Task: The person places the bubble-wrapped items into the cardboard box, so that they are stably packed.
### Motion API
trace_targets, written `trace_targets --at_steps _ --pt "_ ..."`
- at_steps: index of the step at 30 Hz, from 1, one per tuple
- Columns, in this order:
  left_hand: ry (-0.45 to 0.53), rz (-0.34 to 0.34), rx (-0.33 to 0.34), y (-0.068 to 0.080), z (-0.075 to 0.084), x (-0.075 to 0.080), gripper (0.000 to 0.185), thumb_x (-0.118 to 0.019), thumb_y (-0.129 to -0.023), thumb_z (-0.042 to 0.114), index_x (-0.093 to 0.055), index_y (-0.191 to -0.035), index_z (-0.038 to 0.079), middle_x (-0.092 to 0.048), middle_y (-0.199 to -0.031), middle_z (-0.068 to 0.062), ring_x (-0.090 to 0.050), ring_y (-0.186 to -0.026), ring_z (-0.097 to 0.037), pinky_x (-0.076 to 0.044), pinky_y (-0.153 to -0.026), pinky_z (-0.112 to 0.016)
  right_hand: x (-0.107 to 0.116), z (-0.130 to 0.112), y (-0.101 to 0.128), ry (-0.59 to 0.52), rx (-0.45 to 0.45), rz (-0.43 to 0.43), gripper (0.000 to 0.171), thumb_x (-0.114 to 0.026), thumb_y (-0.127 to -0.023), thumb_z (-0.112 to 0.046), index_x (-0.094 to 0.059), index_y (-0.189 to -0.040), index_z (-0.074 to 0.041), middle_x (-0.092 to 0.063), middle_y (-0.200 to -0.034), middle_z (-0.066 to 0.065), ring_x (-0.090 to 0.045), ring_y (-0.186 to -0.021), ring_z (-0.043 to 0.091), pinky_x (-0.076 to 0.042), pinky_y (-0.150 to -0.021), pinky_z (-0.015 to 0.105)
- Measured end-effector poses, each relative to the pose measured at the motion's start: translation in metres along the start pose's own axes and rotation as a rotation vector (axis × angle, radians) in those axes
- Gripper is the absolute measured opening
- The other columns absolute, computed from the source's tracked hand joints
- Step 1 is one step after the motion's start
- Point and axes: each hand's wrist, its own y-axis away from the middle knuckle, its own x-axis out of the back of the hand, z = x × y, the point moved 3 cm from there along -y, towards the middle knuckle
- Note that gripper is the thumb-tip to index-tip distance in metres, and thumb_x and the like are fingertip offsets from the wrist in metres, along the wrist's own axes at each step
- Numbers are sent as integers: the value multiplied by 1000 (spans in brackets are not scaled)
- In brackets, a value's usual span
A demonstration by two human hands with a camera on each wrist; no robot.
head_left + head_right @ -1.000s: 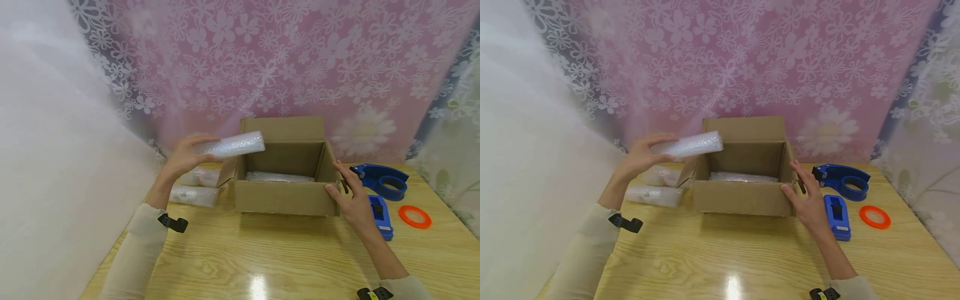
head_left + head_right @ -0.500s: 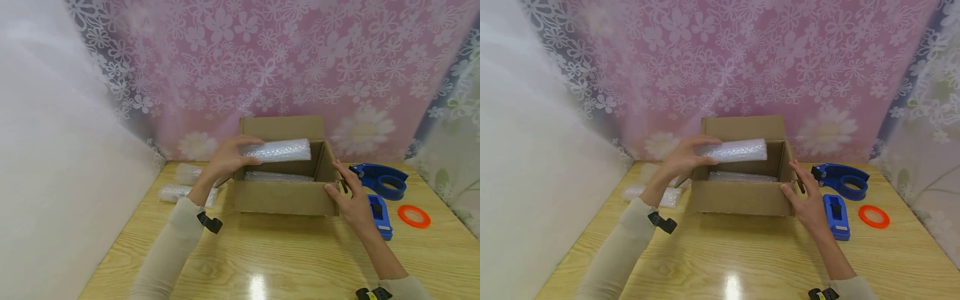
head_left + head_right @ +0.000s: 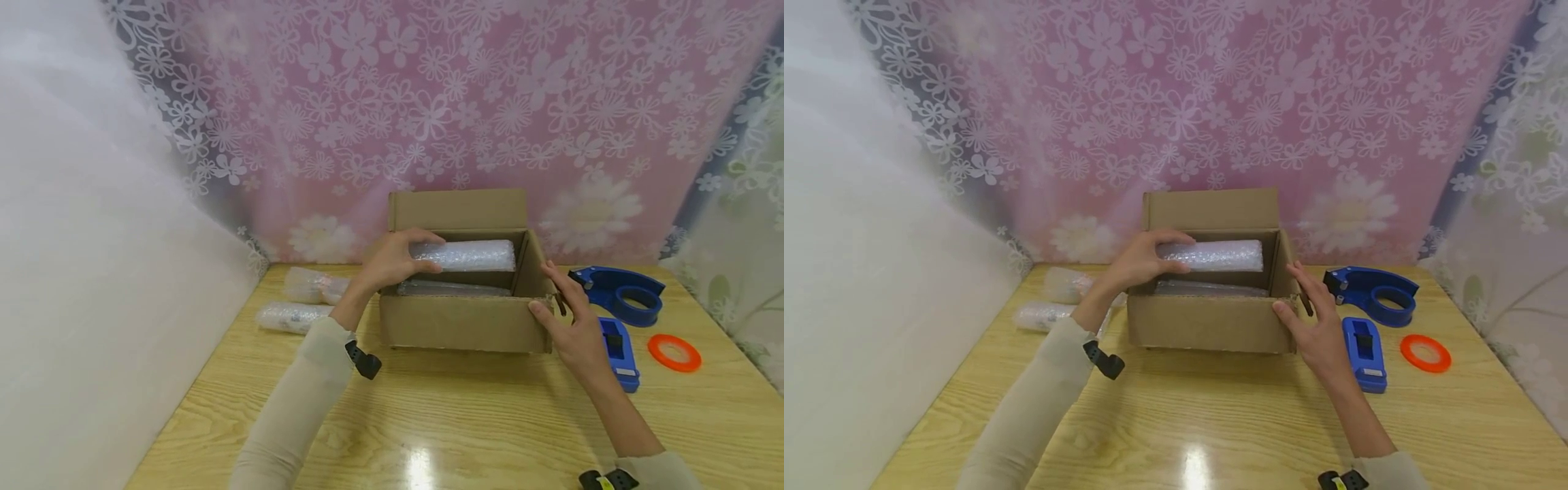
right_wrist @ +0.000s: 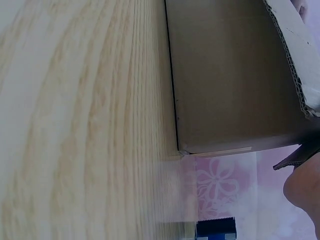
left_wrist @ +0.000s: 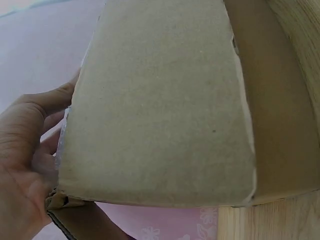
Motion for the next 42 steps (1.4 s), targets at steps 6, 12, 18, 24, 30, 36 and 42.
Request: trace_targets --at_steps 6,12,18,24,30,36,42 --pt "8 -28 31 0 -7 -5 48 -87 -86 37 -73 -131 27 -63 -144 5 -52 -140 -20 -45 -115 -39 -2 0 -1 -2 -5 6 66 -68 -102 -7 -42 -161 -21 -31 -169 1 -27 -151 3 -27 -110 8" --pt "-50 -42 38 -1 -9 -6 47 -86 -87 33 -72 -132 27 -63 -144 6 -53 -139 -18 -44 -115 -37 -3 1 -1 1 -8 11 66 -67 -102 -8 -42 -161 -23 -31 -169 1 -28 -150 2 -27 -109 7" --pt "-87 -59 10 -5 -7 -11 46 -86 -87 26 -73 -131 23 -64 -141 4 -55 -137 -19 -45 -114 -37 -1 2 -1 1 0 19 66 -67 -102 -6 -42 -161 -21 -31 -169 3 -28 -150 1 -27 -109 6" --pt "-117 -54 -5 -5 -8 -11 47 -85 -87 25 -72 -132 21 -64 -142 3 -54 -138 -19 -45 -114 -36 -1 1 -4 -19 10 18 67 -67 -101 -4 -43 -161 -20 -33 -168 2 -29 -149 2 -28 -108 7" --pt "-82 -4 -50 -4 -9 -9 42 -77 -94 19 -69 -136 14 -53 -155 -2 -40 -149 -23 -36 -122 -40 -2 2 -5 -18 15 13 67 -67 -101 -3 -42 -161 -19 -32 -169 2 -28 -150 2 -28 -108 6" --pt "-26 31 -78 -2 -9 -7 38 -74 -97 17 -70 -134 11 -54 -154 -4 -41 -149 -22 -35 -122 -39 -3 2 -6 -20 24 12 67 -66 -101 -2 -41 -161 -18 -31 -169 4 -27 -151 3 -27 -110 6" --pt "1 45 -85 0 -9 -5 36 -73 -98 15 -70 -133 10 -57 -151 -7 -46 -146 -24 -37 -121 -41 -3 1 -5 -32 20 14 68 -67 -100 -1 -42 -161 -17 -33 -168 4 -29 -150 2 -27 -110 6"
